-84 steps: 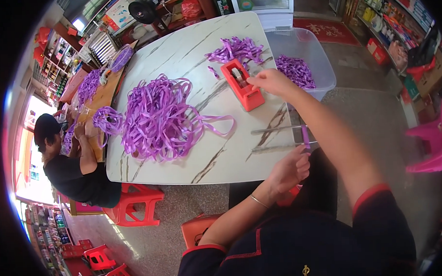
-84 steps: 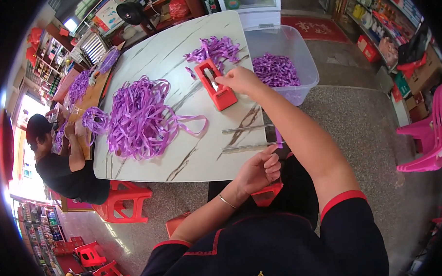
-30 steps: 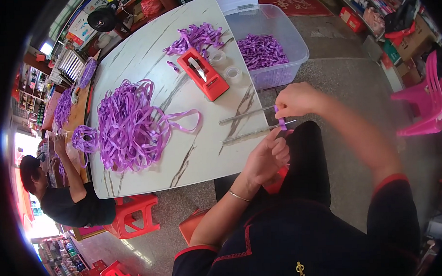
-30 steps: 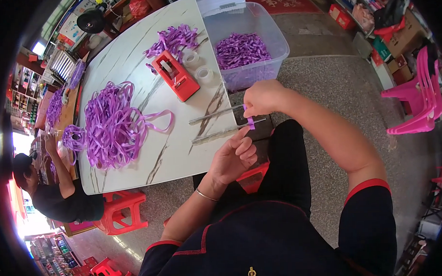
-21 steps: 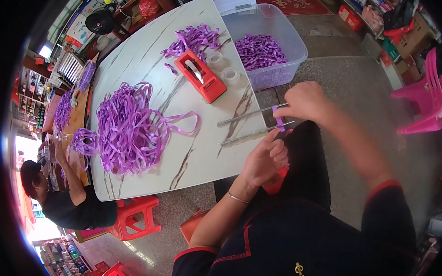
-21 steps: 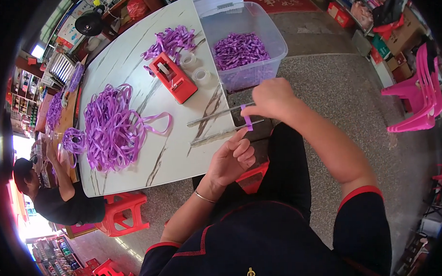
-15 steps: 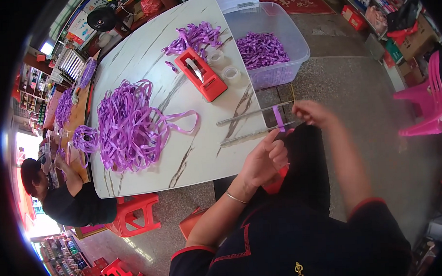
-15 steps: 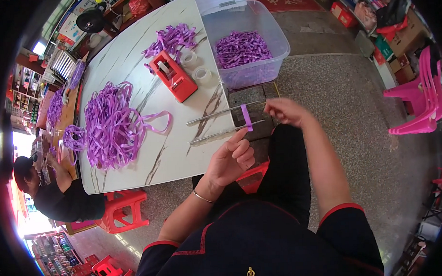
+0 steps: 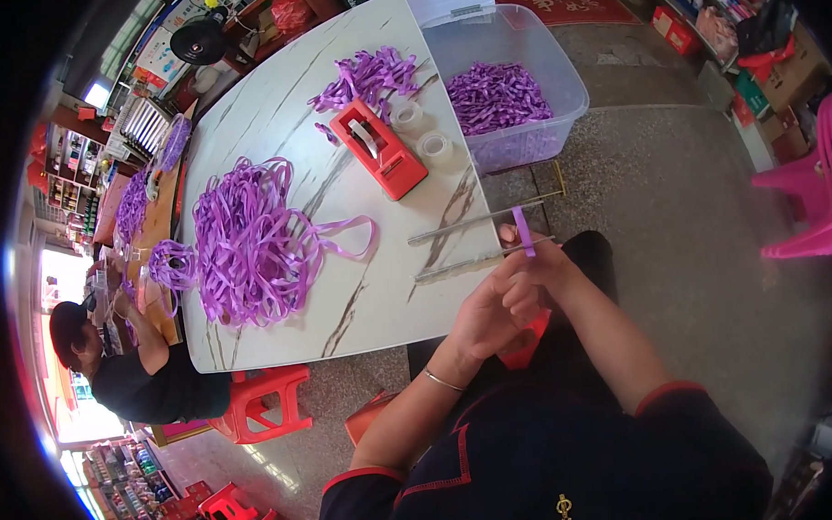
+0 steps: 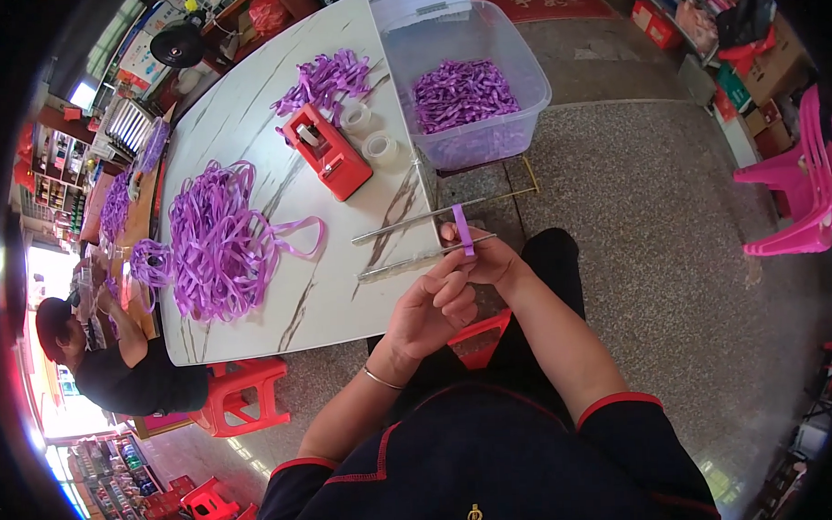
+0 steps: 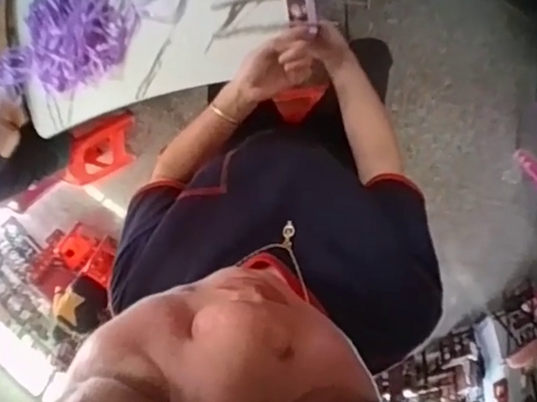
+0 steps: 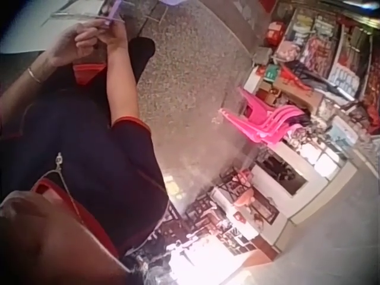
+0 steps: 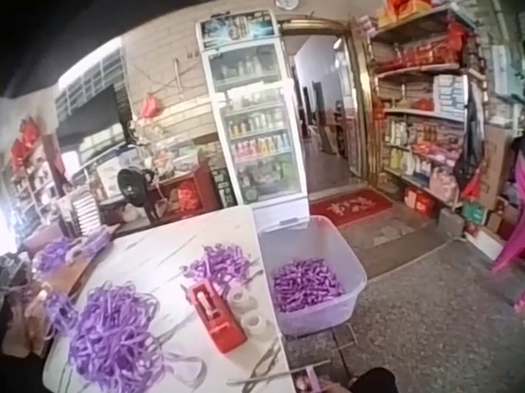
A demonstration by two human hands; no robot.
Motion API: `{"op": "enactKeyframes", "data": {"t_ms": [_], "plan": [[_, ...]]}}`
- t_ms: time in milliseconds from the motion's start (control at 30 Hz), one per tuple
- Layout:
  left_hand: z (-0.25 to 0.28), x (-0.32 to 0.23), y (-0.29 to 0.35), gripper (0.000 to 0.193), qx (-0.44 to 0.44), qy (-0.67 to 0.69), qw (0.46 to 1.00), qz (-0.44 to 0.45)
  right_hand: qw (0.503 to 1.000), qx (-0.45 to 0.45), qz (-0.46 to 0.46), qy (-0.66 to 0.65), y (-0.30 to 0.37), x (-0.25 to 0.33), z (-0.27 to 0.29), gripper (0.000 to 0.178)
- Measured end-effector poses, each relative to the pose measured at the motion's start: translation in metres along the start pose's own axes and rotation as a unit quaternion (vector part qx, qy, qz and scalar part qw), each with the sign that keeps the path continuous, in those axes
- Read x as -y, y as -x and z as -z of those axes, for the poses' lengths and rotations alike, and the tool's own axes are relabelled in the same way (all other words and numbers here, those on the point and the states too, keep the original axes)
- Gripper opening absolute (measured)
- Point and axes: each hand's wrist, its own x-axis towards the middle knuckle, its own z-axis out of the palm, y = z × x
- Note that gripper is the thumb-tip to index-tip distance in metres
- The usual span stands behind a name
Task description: Assembling decorative purple bows by wrapping ribbon around a small cardboard strip.
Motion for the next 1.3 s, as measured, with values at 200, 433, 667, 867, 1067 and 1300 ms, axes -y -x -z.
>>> {"op": "enactKeyframes", "data": {"t_ms": [200, 433, 667, 867, 1067, 1300], "plan": [[0.006, -0.002, 0.0, 0.03, 0.044, -0.028, 0.999, 0.005, 0.984, -0.152, 0.018, 0.087, 0.016, 0.014, -0.012, 0.013], [0.003, 0.0, 0.0, 0.039, 0.01, 0.021, 1.0, -0.006, 0.881, -0.338, 0.003, 0.33, 0.033, 0.042, -0.076, 0.02], [0.002, -0.001, 0.001, 0.04, 0.004, 0.016, 1.0, -0.003, 0.881, -0.26, -0.038, 0.394, 0.039, 0.066, -0.089, 0.026], [0.002, 0.0, 0.001, 0.04, 0.009, 0.012, 1.0, -0.002, 0.885, -0.298, -0.02, 0.358, 0.033, 0.045, -0.058, 0.023], [0.007, -0.002, 0.001, 0.031, 0.04, -0.012, 0.999, 0.012, 0.987, -0.148, 0.007, 0.06, 0.011, 0.001, -0.018, 0.019], [0.006, -0.002, 0.0, 0.035, 0.037, 0.001, 0.999, 0.013, 0.99, -0.12, 0.031, 0.069, 0.005, -0.006, -0.008, 0.025]]}}
